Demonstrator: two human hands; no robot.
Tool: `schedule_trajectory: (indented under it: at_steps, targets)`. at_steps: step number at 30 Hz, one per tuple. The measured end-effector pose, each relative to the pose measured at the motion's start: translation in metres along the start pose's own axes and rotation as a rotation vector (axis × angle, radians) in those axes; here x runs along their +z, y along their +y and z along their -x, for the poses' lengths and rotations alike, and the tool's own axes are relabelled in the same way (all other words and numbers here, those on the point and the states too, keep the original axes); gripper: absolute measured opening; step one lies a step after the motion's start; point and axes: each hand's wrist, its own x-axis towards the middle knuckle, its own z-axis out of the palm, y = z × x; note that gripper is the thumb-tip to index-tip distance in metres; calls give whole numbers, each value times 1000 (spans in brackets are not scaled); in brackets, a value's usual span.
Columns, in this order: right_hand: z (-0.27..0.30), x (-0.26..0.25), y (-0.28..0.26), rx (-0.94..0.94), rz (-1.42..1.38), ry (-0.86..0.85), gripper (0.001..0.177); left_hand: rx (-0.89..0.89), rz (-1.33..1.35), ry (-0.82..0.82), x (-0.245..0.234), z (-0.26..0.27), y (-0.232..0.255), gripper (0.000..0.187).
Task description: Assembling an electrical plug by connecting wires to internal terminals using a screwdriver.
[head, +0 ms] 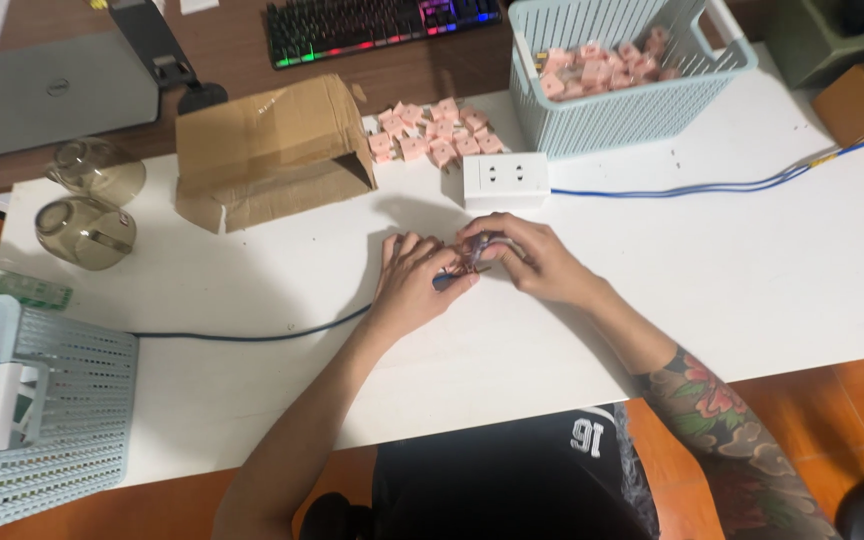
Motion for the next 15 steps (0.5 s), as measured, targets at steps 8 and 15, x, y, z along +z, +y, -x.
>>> schedule_trajectory:
  at_steps: [8, 15]
  targets:
    - [-4, 8, -5, -96, 101, 13, 29, -54, 12, -59, -8, -4, 5, 32]
    - [-6, 10, -7, -102, 94, 55, 28, -50, -11, -75, -8, -3, 3, 35]
